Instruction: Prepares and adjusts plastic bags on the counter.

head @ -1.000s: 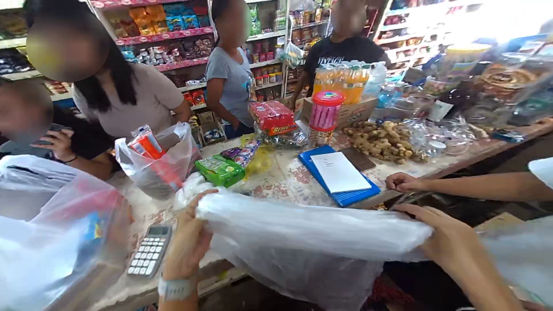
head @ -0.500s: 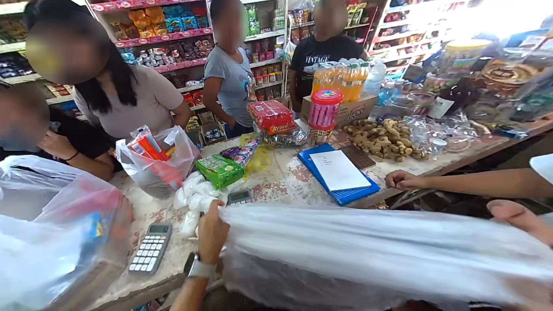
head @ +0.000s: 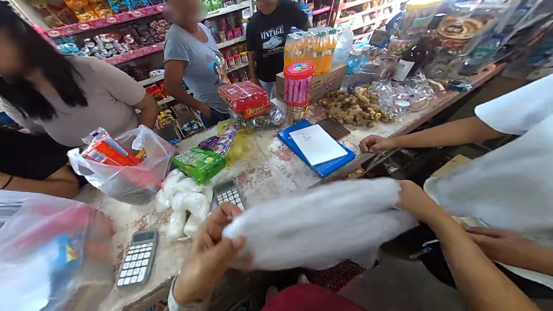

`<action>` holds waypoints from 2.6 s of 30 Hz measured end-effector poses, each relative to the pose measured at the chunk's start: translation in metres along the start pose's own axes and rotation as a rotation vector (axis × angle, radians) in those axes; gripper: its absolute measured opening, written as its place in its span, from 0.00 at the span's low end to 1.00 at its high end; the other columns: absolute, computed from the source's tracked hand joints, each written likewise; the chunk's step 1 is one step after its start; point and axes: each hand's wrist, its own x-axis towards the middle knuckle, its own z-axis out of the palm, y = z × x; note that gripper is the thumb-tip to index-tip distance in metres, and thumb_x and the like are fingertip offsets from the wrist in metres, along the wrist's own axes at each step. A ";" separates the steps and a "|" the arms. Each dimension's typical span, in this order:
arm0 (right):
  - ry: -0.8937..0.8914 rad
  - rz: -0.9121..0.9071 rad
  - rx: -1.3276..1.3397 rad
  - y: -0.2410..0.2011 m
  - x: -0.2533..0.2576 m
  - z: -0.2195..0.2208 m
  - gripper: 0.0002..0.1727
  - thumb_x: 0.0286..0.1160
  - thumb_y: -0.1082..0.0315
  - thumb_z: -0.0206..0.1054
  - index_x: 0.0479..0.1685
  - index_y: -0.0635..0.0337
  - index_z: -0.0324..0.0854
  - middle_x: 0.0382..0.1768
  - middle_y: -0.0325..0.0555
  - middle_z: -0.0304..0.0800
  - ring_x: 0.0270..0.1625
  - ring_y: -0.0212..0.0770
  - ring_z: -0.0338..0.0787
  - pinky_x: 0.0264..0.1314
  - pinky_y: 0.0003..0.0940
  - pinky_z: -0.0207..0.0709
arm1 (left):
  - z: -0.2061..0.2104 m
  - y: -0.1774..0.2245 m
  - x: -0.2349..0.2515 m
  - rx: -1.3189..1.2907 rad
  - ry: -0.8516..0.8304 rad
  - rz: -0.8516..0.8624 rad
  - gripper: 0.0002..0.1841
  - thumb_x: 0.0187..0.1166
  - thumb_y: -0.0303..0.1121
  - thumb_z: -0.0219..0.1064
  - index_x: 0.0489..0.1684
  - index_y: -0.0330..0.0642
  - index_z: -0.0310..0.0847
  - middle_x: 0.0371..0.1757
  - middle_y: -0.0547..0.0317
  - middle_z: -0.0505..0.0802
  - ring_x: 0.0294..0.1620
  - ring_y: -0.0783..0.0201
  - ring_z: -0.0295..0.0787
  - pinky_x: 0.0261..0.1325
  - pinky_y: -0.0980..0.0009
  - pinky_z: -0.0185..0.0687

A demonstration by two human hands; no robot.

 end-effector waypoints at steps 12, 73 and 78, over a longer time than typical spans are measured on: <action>-0.258 -0.579 1.061 -0.087 -0.050 -0.041 0.22 0.77 0.52 0.70 0.69 0.42 0.83 0.52 0.23 0.94 0.48 0.18 0.91 0.50 0.15 0.86 | -0.084 -0.078 0.052 1.376 0.651 -0.450 0.21 0.80 0.26 0.65 0.67 0.19 0.76 0.57 0.19 0.88 0.62 0.25 0.86 0.68 0.31 0.75; 0.138 -0.215 -0.010 -0.185 0.423 -0.008 0.64 0.44 0.41 0.85 0.90 0.55 0.58 0.85 0.76 0.59 0.84 0.79 0.62 0.73 0.83 0.60 | -0.134 -0.077 0.157 1.439 0.334 -0.921 0.52 0.55 0.52 0.89 0.82 0.36 0.67 0.76 0.25 0.76 0.67 0.29 0.82 0.67 0.33 0.77; -0.128 -0.667 0.673 -0.178 0.265 -0.032 0.54 0.55 0.52 0.78 0.89 0.44 0.52 0.75 0.29 0.73 0.72 0.25 0.79 0.70 0.27 0.81 | -0.141 -0.090 0.181 1.305 0.586 -0.422 0.28 0.73 0.42 0.78 0.61 0.25 0.82 0.55 0.25 0.89 0.60 0.29 0.86 0.64 0.32 0.78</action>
